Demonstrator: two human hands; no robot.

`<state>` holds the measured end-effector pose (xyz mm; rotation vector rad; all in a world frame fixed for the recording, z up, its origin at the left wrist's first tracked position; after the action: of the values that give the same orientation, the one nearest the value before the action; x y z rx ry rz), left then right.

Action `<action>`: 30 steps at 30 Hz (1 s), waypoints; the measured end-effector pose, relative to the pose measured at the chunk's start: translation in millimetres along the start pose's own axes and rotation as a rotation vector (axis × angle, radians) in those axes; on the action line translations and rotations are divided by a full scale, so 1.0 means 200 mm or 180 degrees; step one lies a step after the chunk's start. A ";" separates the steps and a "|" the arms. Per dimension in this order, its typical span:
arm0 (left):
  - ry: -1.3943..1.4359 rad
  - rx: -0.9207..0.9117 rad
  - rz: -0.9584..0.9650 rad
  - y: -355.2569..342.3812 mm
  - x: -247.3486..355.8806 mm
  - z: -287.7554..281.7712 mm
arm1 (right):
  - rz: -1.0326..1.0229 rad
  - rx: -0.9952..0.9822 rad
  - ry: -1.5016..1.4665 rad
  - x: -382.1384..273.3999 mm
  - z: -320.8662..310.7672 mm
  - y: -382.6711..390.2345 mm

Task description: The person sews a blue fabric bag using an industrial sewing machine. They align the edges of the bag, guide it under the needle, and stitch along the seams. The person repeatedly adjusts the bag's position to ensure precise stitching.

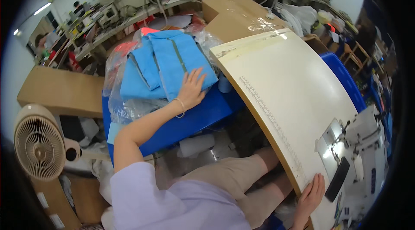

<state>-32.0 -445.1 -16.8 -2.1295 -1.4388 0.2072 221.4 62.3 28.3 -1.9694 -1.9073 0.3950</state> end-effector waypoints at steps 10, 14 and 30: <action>0.0038 0.1070 -0.1350 0.09 -1.25 0.02 | 0.0142 0.0883 -0.1379 -0.05 -0.34 -0.16; 0.1335 0.1106 -0.2573 -0.28 -1.97 -0.35 | -0.0952 0.1755 -0.0671 -0.33 -0.97 -0.09; 0.1759 -0.0460 0.2908 -0.57 1.82 -0.52 | -0.0858 0.2337 -0.1255 -0.91 -1.50 0.04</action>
<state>70.0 -125.7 194.6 -2.5422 -0.1257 -0.1560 353.8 -139.1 282.1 -1.1970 -1.8258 1.2624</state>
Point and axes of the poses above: each hand's wrist, its own y-axis away from the middle knuckle, its own z-axis out of the palm, x = y × z, the point moved 10 cm from there along -y, towards the middle knuckle, and after that the axes turned 9 degrees about y, right-handed, at the moved point
